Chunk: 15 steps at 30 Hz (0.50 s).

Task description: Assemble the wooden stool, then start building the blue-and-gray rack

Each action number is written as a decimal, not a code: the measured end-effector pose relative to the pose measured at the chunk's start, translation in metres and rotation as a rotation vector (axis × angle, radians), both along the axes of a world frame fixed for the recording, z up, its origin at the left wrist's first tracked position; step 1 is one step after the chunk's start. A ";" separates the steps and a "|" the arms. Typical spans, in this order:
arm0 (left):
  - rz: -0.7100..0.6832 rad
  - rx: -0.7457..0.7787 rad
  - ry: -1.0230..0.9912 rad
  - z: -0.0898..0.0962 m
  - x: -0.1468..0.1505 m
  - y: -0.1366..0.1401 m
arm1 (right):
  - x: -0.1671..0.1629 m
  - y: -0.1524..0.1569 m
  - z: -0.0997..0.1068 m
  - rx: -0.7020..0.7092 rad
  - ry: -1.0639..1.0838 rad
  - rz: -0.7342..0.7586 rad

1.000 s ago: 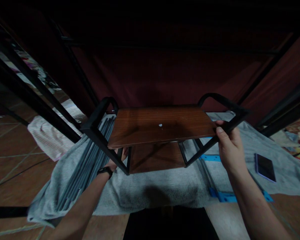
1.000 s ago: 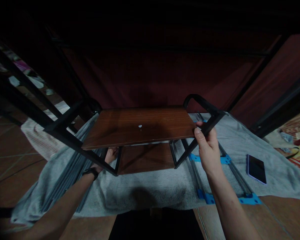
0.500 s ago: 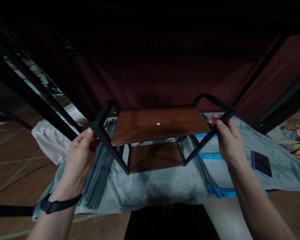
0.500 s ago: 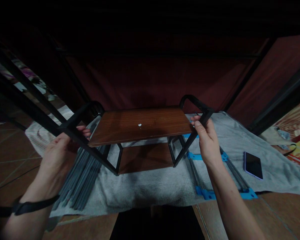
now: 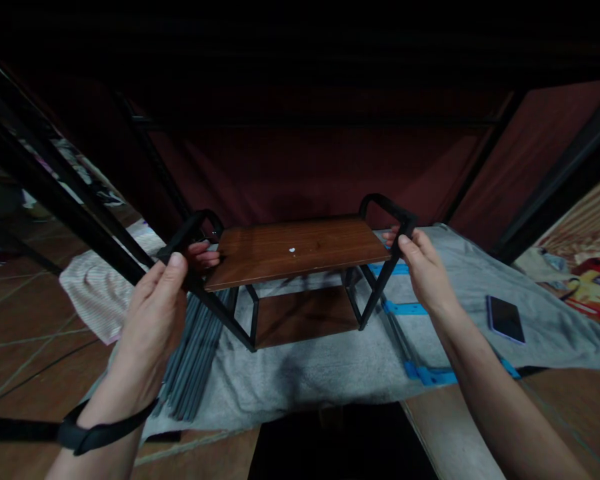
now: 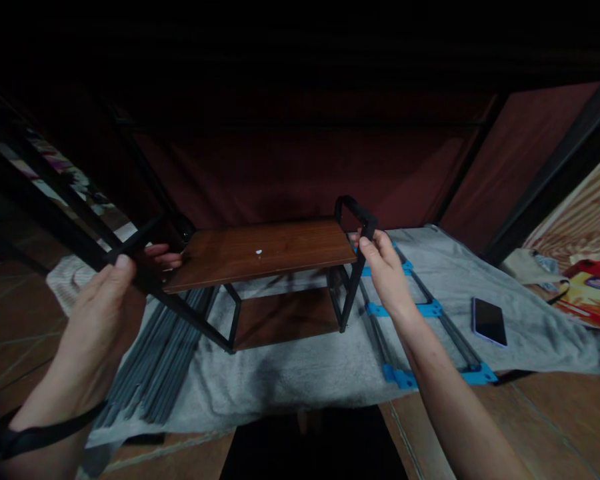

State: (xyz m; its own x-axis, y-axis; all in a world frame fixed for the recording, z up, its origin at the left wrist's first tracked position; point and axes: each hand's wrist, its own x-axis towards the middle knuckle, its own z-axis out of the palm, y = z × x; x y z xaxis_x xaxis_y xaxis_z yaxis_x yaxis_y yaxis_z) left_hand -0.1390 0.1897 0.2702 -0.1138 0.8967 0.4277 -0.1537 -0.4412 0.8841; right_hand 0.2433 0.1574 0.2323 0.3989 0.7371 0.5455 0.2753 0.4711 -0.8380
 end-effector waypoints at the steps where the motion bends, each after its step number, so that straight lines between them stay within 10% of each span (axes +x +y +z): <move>1: 0.000 0.000 0.013 0.001 0.001 -0.001 | -0.001 -0.001 0.001 0.000 -0.009 0.009; 15: -0.032 0.020 0.061 -0.003 -0.010 -0.002 | 0.007 -0.003 -0.004 -0.033 0.010 0.004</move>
